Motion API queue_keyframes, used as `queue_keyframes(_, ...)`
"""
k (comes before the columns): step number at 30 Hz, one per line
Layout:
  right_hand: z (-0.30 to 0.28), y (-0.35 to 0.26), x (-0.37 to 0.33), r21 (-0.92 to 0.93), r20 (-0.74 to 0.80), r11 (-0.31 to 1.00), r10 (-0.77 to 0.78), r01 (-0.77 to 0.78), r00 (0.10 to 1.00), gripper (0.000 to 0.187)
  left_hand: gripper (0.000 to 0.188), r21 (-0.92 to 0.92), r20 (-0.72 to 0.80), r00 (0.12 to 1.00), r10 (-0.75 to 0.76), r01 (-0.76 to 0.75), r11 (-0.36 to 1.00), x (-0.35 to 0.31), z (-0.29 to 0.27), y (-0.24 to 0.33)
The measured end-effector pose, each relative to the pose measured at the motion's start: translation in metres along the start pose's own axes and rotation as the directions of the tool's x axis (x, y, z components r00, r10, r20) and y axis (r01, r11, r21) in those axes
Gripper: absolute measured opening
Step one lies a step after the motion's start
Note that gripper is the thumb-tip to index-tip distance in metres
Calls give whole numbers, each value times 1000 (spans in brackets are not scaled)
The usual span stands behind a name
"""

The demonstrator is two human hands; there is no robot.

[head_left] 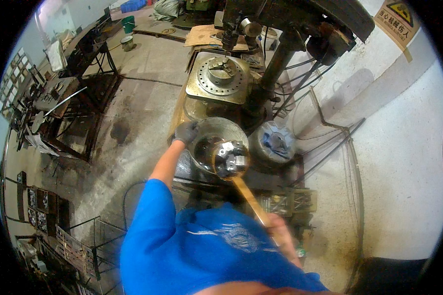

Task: The person uses a long-handled wooden scoop to transfer small, shiny metal pieces from a cluttered workbench into a metal bucket. They repeatedly scoop the metal fragments and pour them into the bucket, which is positioned on a stand next to a large industrial machine.

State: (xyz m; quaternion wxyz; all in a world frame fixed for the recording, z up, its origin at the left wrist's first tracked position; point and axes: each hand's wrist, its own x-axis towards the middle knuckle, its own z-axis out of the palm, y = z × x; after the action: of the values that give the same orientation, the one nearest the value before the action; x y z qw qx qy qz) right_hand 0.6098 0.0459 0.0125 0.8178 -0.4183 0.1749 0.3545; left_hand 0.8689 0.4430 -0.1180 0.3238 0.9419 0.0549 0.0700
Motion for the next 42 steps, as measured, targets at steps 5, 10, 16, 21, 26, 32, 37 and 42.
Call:
queue_keyframes(5, 4, -2, -1, -14, 1, 1000, -11, 11, 1000, 72, 29, -36, -20, 1000, 5, -6, 999, -1, 2, 0)
queue_keyframes(10, 2, -1, -1, -108, -1, 993, -47, 47, 999, 72, 29, -32, 8, 999, -38, 39, 999, -2, -2, 4)
queue_keyframes(16, 11, -2, -15, -264, 190, 949, -123, 171, 974, 53, 26, -12, -39, 999, -7, 6, 1000, -2, 1, -1)
queue_keyframes(21, 2, 6, -8, -114, 100, 989, -79, 91, 992, 58, 30, 25, -14, 998, 59, -59, 998, -4, -5, 7)
queue_keyframes(26, -1, -1, 2, -63, 18, 998, 7, -6, 1000, 82, 30, 19, -17, 999, 41, -41, 999, -1, -2, -1)
queue_keyframes(32, -11, -3, 7, -76, 105, 994, 86, -78, 991, 70, 30, -18, -34, 999, 37, -38, 999, -3, -5, 5)
queue_keyframes(37, -6, -19, 11, -25, 308, 982, 185, -186, 933, 63, 30, -46, -13, 999, 34, -35, 998, -3, -8, 3)
queue_keyframes(42, 37, -44, 11, -58, 320, 977, 213, -205, 923, 58, 34, 12, 69, 997, 37, -37, 999, -7, -22, 19)
